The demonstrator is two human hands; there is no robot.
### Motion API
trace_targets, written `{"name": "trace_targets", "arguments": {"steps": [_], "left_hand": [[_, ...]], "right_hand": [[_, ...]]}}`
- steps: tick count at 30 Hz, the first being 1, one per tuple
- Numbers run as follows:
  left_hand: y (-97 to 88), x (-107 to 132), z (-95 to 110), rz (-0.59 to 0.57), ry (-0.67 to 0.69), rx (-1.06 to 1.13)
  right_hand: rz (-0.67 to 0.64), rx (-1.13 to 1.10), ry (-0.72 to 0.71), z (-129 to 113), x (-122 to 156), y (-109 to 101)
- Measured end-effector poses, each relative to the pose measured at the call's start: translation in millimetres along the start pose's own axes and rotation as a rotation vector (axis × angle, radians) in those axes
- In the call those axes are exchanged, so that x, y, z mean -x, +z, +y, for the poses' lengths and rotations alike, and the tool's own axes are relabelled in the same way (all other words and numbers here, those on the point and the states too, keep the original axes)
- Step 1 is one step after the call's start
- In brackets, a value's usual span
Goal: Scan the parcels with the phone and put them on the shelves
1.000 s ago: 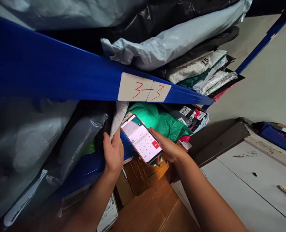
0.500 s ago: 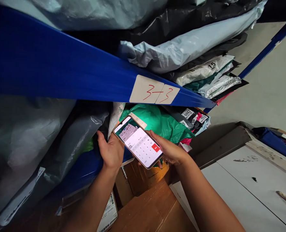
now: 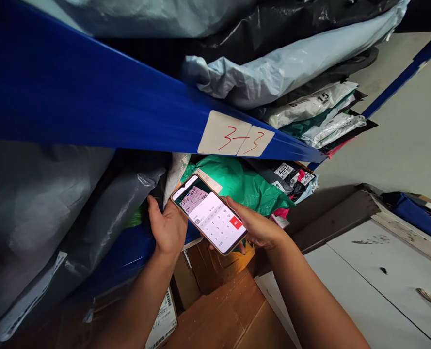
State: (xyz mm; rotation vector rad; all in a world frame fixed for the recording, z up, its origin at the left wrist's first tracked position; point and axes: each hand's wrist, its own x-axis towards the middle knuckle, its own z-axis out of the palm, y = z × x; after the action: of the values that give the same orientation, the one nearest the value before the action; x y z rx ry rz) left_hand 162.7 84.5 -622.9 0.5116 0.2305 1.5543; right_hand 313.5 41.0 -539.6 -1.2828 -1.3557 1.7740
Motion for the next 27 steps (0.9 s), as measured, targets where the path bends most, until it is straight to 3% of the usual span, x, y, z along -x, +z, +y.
{"name": "trace_targets", "arguments": {"steps": [6,15,22,27], "left_hand": [[-0.3,-1,-1,-0.022,-0.027,0.134],[4.0,0,3,-0.005,-0.014,0.096],[6.8,4,9,-0.020,-0.109,0.075],[2.0,1,12,-0.059,-0.064,-0.006]], "right_hand": [[-0.003,0.004,-0.008,10,4,-7],[-0.029,-0.099,-0.058,36,4,6],[0.059,-0.240,-0.111,58,4,25],[0.123,-0.300,-0.224,77,9,37]]}}
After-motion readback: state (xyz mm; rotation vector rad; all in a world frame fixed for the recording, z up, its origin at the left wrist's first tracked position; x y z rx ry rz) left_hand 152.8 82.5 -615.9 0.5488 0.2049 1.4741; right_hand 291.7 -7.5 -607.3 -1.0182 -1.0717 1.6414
